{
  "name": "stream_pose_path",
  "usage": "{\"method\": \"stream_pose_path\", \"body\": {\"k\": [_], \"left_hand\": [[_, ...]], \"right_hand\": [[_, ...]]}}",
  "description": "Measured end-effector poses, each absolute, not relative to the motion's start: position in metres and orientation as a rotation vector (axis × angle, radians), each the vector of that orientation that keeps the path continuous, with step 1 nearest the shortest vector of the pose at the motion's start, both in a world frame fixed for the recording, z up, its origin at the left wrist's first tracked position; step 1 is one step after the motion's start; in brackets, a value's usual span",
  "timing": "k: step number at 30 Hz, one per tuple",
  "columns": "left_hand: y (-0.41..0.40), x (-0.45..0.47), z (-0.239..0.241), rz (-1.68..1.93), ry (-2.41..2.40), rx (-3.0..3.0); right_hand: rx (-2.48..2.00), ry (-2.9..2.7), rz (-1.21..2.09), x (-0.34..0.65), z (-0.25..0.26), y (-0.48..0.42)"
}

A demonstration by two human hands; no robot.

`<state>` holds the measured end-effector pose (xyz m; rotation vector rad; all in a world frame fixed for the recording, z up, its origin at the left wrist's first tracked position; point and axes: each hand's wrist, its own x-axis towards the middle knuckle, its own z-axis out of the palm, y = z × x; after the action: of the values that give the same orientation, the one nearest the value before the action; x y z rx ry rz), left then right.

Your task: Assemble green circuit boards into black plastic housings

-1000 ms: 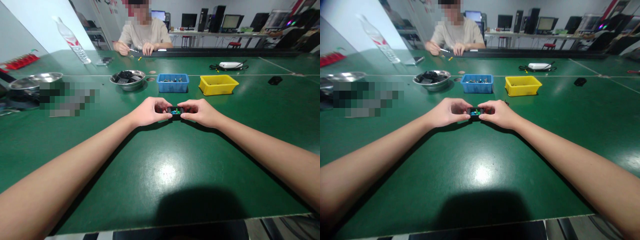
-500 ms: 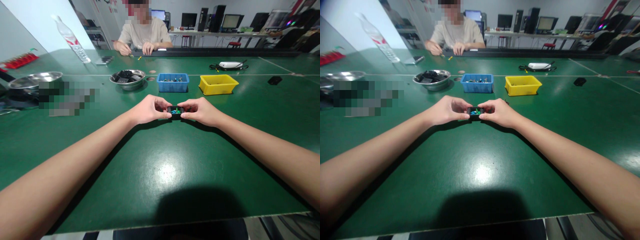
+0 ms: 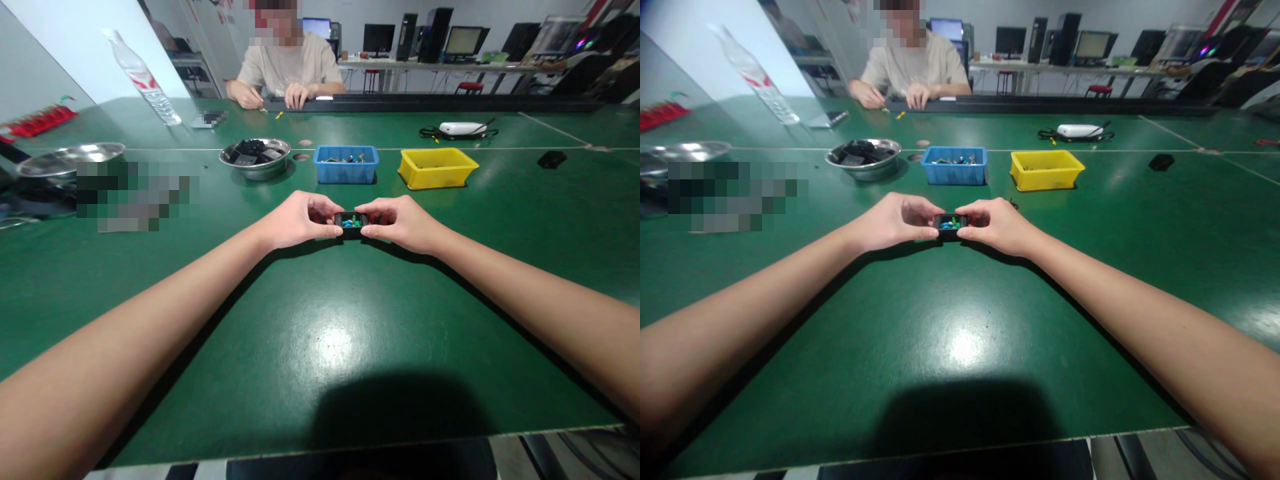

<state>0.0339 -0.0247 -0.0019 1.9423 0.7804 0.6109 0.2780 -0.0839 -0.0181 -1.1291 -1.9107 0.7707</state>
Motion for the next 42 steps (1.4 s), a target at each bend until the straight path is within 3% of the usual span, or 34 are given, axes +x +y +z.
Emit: {"method": "stream_pose_path", "body": {"k": [42], "left_hand": [[-0.0321,0.0365,0.0050,0.496,0.772,2.276]], "right_hand": [[-1.044,-1.840,0.948,0.2762,-0.0148,-0.0885]]}}
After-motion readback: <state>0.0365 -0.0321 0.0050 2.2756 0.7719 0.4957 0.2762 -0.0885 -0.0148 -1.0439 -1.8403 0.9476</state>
